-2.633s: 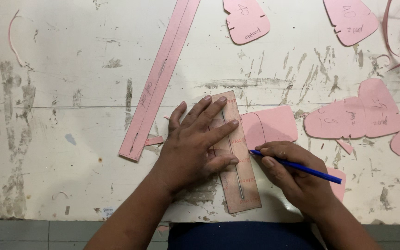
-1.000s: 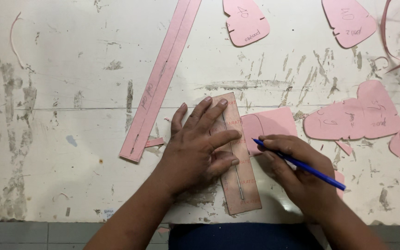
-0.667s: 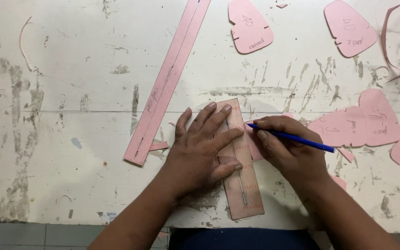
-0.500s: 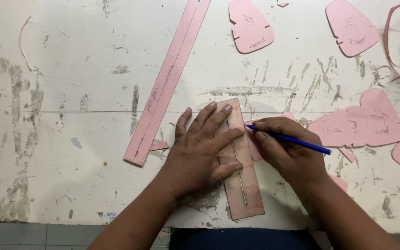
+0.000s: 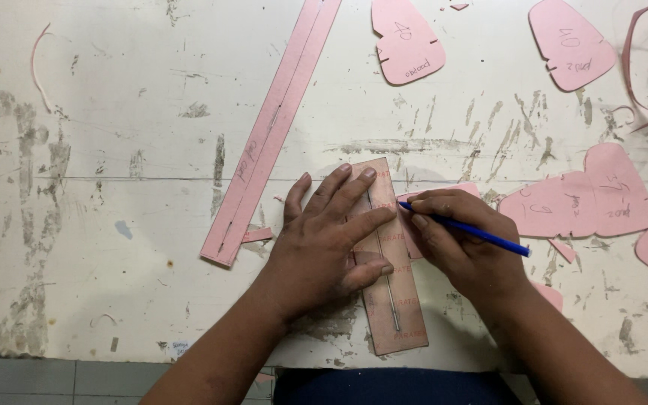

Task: The person uses a ruler and pen to mark a curved outline on a pink sheet, then uses scissors to cut along the marked line. The cut piece is placed on the table among other similar pink cutouts.

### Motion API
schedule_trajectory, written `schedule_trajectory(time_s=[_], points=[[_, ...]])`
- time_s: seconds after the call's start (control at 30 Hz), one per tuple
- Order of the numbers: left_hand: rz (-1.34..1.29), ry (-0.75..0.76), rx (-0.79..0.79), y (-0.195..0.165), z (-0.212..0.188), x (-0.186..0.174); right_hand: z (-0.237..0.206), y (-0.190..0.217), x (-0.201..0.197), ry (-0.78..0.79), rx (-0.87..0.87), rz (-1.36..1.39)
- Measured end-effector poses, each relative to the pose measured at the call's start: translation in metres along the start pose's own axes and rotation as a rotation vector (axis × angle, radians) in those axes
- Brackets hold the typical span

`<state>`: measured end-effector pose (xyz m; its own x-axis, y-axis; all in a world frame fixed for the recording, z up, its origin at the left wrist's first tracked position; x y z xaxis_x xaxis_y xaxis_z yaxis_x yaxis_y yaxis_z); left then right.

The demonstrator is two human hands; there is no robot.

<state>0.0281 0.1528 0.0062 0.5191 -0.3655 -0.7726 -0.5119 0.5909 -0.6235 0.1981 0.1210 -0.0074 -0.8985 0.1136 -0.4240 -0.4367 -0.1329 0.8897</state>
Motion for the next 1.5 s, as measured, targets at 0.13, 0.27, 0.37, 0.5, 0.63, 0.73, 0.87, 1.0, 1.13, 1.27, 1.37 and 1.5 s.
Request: schedule_trajectory(time_s=[0.13, 0.27, 0.37, 0.5, 0.63, 0.73, 0.87, 1.0, 1.13, 1.27, 1.37, 1.5], points=[[-0.001, 0.003, -0.002, 0.0, 0.002, 0.0, -0.001, -0.007, 0.001, 0.032, 0.051, 0.076], [-0.007, 0.009, -0.013, 0.0, 0.001, 0.0, -0.001, -0.007, 0.001, 0.031, -0.001, 0.037], [-0.015, 0.017, -0.023, 0.0, 0.001, 0.0, -0.003, -0.011, 0.002, 0.043, 0.039, 0.101], [-0.013, 0.005, -0.012, 0.0, 0.002, 0.0, -0.003, -0.013, 0.002, 0.039, 0.053, 0.103], [-0.003, -0.013, 0.007, 0.0, 0.0, -0.001, -0.001, -0.001, -0.001, 0.0, -0.056, 0.033], [0.005, -0.016, 0.014, -0.001, -0.001, -0.001, -0.001, 0.004, -0.001, -0.023, -0.048, 0.029], [-0.001, -0.006, 0.001, -0.004, -0.002, -0.002, -0.001, 0.016, -0.004, -0.054, -0.117, -0.127], [-0.012, 0.001, -0.003, -0.009, -0.003, -0.004, -0.003, 0.022, -0.005, -0.091, -0.154, -0.127], [-0.027, 0.009, -0.013, -0.013, -0.009, -0.005, -0.025, 0.026, -0.021, -0.152, -0.092, 0.19], [-0.038, -0.139, 0.014, -0.015, -0.018, -0.013, -0.056, 0.045, -0.016, 0.025, -0.072, -0.047], [-0.125, -0.281, -0.009, -0.012, -0.025, -0.018, -0.079, 0.059, 0.013, 0.207, -0.12, -0.462], [-0.26, -0.38, -0.068, -0.004, -0.036, -0.018, -0.101, 0.076, 0.023, 0.151, -0.298, -0.765]])
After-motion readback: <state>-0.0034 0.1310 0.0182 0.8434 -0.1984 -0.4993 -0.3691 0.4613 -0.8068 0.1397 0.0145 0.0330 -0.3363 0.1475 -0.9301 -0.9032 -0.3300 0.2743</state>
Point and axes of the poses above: each hand's wrist, its own z-axis towards the middle knuckle, its own x-axis out of the palm, y = z × x, the point moved 8 cm from there along z, towards the middle knuckle, and after that the axes turned 13 degrees about -z, right-handed, at the moved point
